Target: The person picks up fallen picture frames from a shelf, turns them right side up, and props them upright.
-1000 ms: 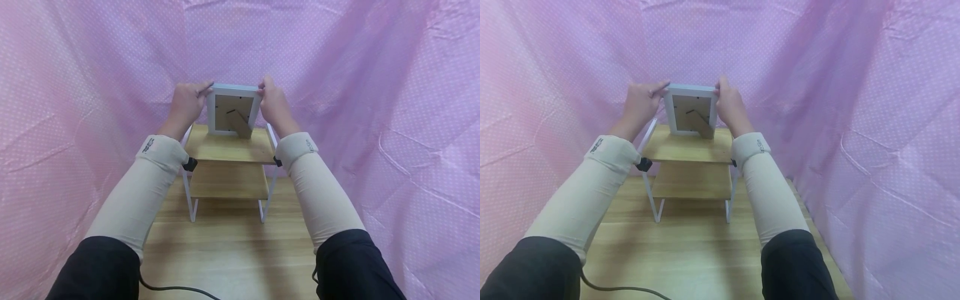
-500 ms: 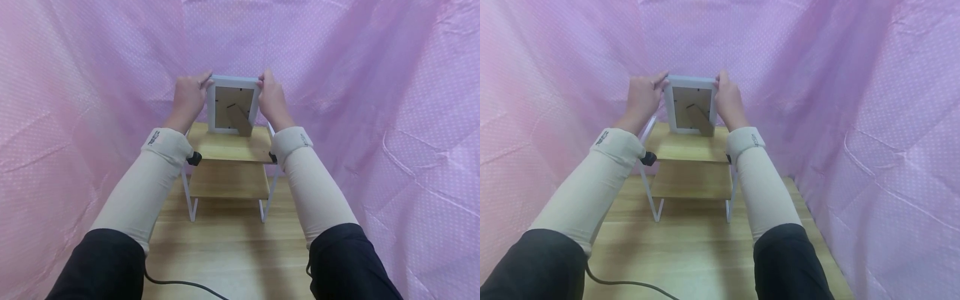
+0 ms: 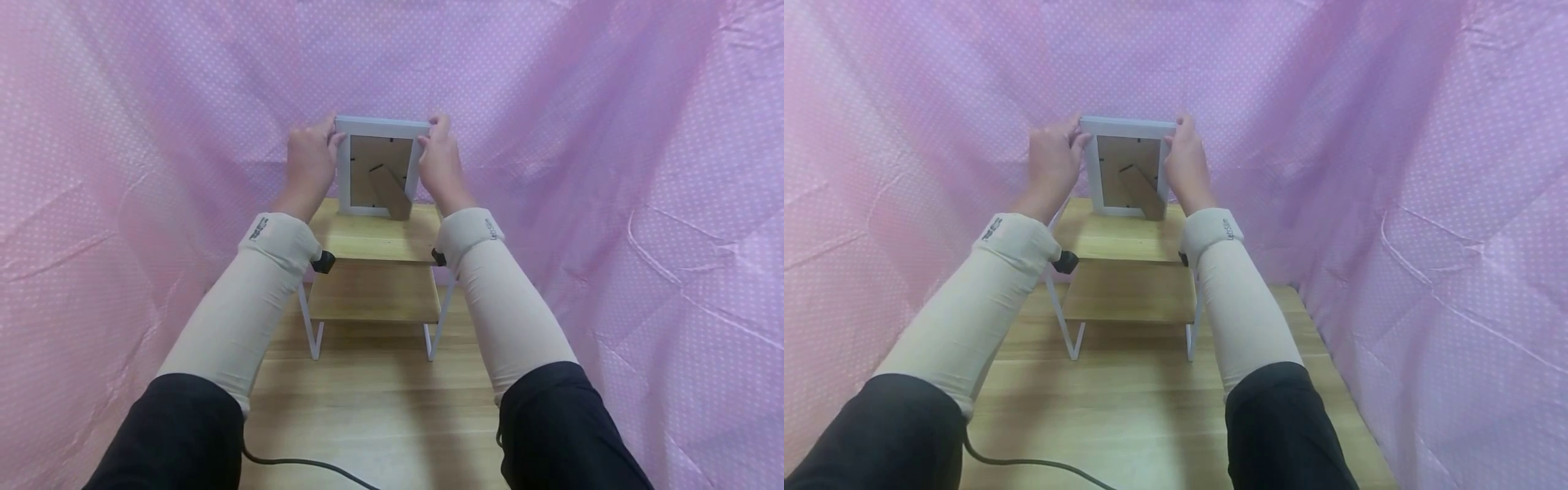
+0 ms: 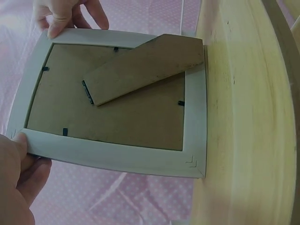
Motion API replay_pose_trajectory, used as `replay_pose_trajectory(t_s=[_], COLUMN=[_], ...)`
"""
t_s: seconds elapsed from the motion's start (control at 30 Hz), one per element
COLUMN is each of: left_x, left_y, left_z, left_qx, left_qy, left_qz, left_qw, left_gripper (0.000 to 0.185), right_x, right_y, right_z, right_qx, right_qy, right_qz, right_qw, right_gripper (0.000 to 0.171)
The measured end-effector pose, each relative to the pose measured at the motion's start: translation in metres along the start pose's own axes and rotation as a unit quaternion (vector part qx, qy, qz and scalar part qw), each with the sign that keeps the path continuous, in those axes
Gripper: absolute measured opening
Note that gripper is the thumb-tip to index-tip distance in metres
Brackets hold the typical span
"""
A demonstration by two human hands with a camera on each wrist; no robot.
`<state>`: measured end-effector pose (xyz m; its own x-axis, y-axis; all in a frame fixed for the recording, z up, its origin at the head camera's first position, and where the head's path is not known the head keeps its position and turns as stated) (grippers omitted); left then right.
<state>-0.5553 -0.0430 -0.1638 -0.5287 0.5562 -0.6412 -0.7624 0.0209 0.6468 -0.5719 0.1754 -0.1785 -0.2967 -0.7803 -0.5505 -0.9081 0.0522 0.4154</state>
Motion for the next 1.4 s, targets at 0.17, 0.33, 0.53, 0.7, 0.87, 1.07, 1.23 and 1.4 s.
replay_pose_trajectory(t_s=[0.17, 0.33, 0.53, 0.7, 0.87, 1.07, 1.23, 1.4], left_x=[0.012, 0.018, 0.022, 0.032, 0.039, 0.047, 0.055, 0.056], left_y=[-0.003, -0.005, -0.009, -0.017, -0.02, -0.023, -0.028, -0.028], left_z=[-0.006, -0.012, -0.014, -0.021, -0.022, -0.028, -0.033, -0.034], left_qx=[-0.026, -0.042, -0.033, -0.031, -0.039, -0.049, -0.047, -0.054], left_qy=[0.021, 0.029, 0.035, 0.033, 0.016, 0.018, 0.04, 0.05], left_qz=[-0.035, -0.048, -0.046, -0.058, -0.067, -0.071, -0.08, -0.084], left_qw=[0.9988, 0.9975, 0.9978, 0.9973, 0.9969, 0.9961, 0.9949, 0.9938], left_gripper=[0.03, 0.032, 0.031, 0.029, 0.027, 0.022, 0.022, 0.023], right_x=[0.003, 0.003, 0.003, 0.014, 0.021, 0.025, 0.029, 0.028], right_y=[0.0, -0.001, -0.003, -0.012, -0.018, -0.022, -0.025, -0.026], right_z=[0.012, 0.01, 0.009, 0.022, 0.034, 0.04, 0.046, 0.047], right_qx=[0.043, 0.028, 0.014, 0.02, 0.028, 0.021, 0.029, 0.024], right_qy=[0.006, -0.022, -0.05, -0.06, -0.059, -0.07, -0.066, -0.066], right_qz=[0.015, 0.032, 0.053, 0.035, 0.024, 0.024, 0.021, 0.033], right_qw=[0.999, 0.999, 0.997, 0.997, 0.998, 0.997, 0.997, 0.997], right_gripper=[0.024, 0.022, 0.023, 0.019, 0.017, 0.016, 0.017, 0.018])
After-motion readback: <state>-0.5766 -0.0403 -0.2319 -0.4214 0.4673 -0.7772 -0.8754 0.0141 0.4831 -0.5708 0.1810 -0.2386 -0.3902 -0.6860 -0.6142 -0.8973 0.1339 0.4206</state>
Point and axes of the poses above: each hand's wrist, its own y-axis towards the middle knuckle, its own x-axis out of the palm, z = x × y, the point moved 10 cm from there along y, towards the middle knuckle, and after that the axes turned 8 degrees about y, right-handed, at the moved point
